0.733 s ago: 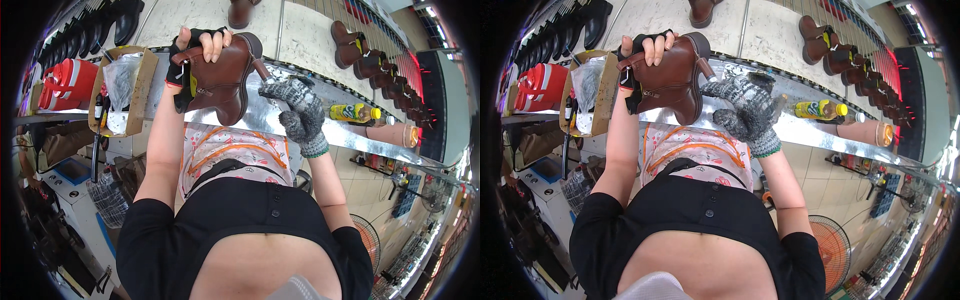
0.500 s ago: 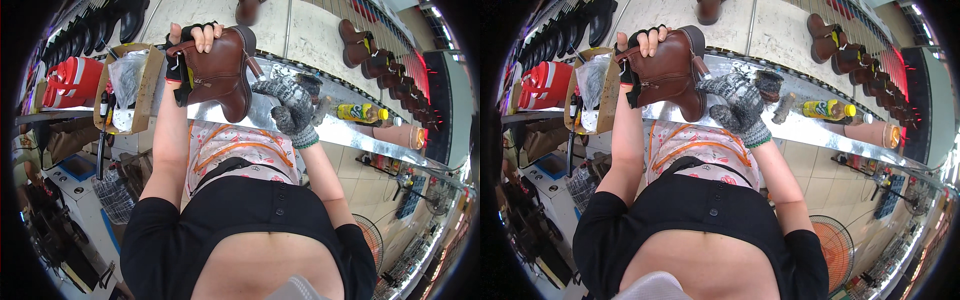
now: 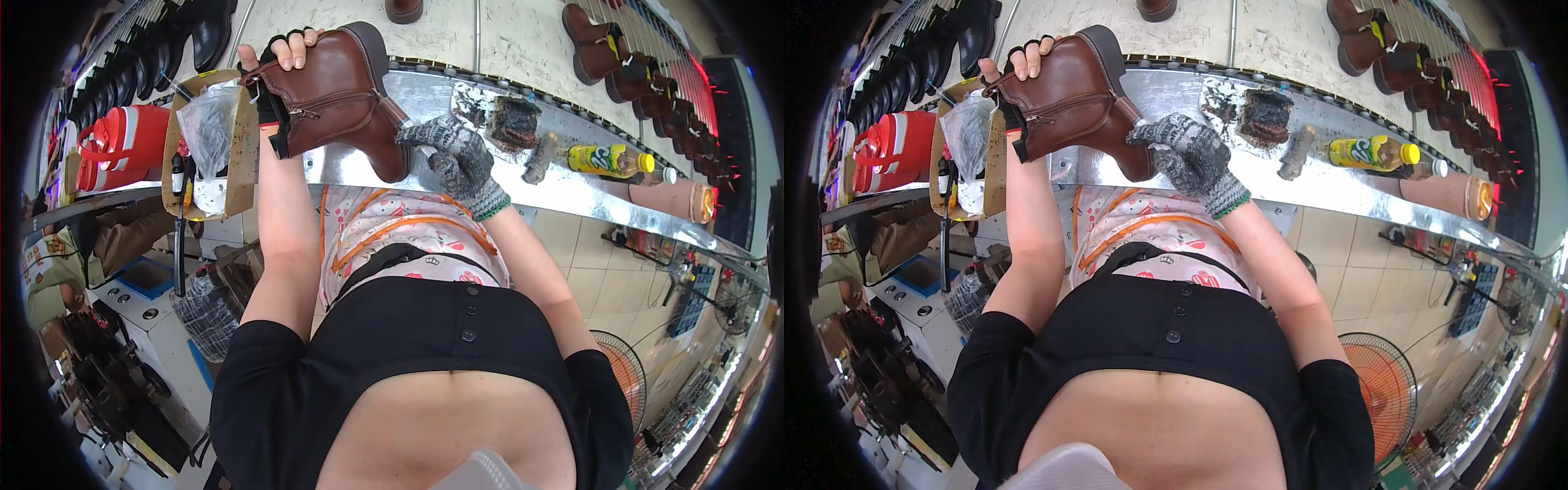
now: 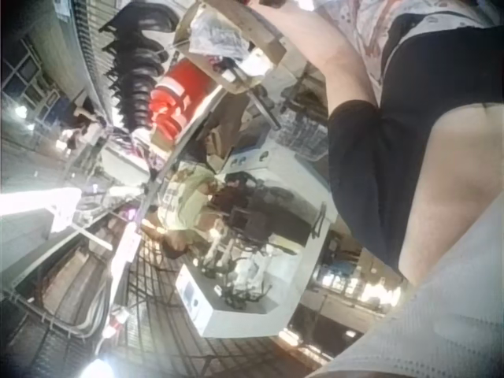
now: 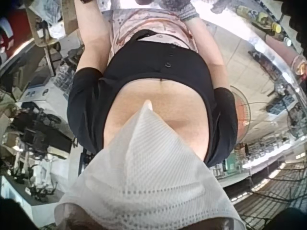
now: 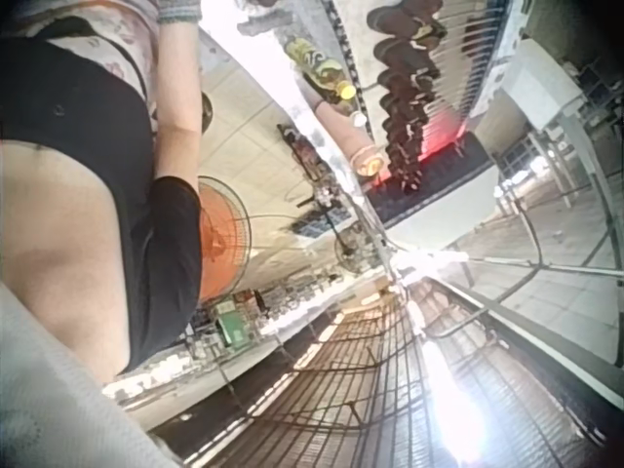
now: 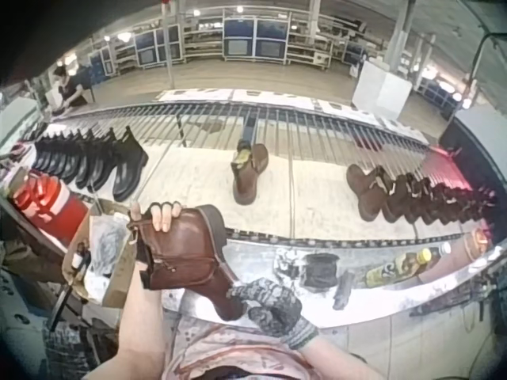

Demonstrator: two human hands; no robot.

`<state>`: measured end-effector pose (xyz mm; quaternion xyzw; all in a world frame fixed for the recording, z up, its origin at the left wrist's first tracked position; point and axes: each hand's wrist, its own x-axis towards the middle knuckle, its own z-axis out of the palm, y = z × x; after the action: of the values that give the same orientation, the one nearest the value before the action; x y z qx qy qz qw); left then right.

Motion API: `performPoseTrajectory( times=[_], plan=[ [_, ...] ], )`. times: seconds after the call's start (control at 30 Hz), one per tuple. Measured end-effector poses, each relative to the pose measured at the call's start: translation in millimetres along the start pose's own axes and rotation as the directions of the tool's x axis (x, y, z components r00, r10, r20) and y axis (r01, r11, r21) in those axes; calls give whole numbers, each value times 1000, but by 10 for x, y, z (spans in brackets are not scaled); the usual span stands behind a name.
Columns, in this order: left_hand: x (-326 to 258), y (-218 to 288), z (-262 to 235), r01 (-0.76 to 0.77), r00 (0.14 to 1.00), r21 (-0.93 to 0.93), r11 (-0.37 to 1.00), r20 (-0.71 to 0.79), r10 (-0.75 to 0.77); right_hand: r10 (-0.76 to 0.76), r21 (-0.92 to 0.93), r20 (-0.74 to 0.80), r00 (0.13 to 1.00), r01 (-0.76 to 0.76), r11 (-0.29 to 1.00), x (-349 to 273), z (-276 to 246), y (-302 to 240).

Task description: The person polishes brown and black leather boots on a factory conveyor belt using a small brush and a cloth. They handle the boots one at a time, applying polish to the surface and buffing them before placing them back on the line.

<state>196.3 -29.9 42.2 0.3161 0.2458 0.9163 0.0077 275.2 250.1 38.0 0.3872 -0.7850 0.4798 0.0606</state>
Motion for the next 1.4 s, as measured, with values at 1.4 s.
performPoseTrajectory(
  times=[1.4],
  plan=[
    [-235, 255, -1750, 120, 756, 280, 952, -647, 95, 760, 809, 399, 513, -587, -28, -675, -139, 417]
  ],
)
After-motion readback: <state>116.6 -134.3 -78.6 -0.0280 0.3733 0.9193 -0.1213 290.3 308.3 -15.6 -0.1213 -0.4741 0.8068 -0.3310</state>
